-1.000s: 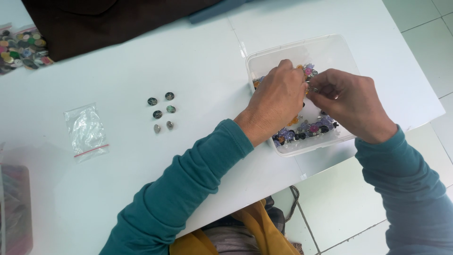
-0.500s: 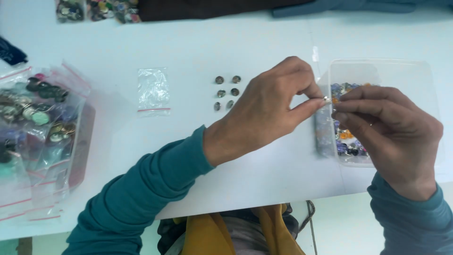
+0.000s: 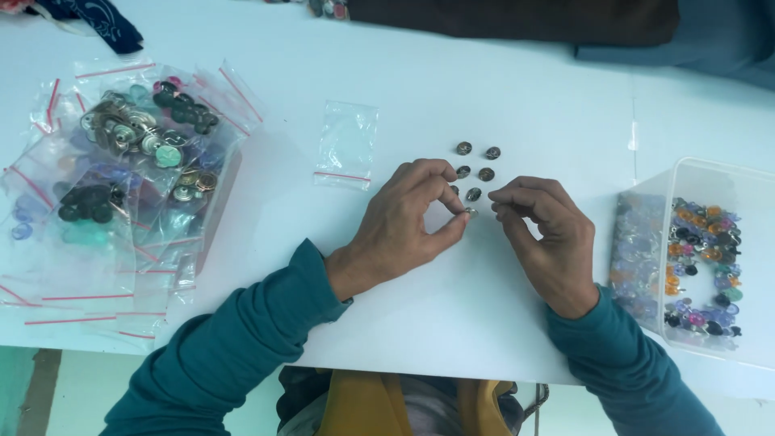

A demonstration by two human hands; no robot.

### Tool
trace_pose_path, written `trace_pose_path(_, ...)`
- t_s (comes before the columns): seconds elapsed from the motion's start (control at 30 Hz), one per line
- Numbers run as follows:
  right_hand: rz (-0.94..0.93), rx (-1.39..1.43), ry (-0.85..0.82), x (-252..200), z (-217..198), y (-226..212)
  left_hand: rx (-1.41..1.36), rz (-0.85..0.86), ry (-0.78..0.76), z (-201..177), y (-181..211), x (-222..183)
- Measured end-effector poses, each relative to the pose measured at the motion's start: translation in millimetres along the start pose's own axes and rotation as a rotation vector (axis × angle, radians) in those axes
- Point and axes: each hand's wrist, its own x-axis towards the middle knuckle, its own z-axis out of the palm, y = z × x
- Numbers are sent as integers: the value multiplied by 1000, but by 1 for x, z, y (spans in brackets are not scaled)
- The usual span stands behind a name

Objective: Sorting specific buttons from a container and placing them into small plastic bags

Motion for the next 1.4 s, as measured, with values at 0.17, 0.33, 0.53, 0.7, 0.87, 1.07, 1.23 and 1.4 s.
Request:
trace_pose_path(0.17,60,-67,-55,-11,6,12,148,14,2,10,-18,-8)
trace_pose_path(0.33,94,-84,-96,-16,13,15,191,3,11,18,-23,-12)
trace_pose_path(0.53,129,-101,-132,-15,16,10,280,2,-8,24,-24,-15)
trace_pose_path(0.7,108,-145,-154,-15,17,7,316,-9,-10,25,-22,-15)
trace_pose_path(0.87,95,-166,-162,-14,17,9,315,-20,-16,26,-24,-16)
trace_pose_path(1.07,86,-168,-164,-15,17,8,317,-22,-14,25,-24,-16)
trace_pose_path(1.23,75,-170,-156,-15,17,11,307,-27,4,26,-26,-16)
trace_pose_path(1.4,45,-141,-141,-14,16,10,288,19,100,26,-27,-14)
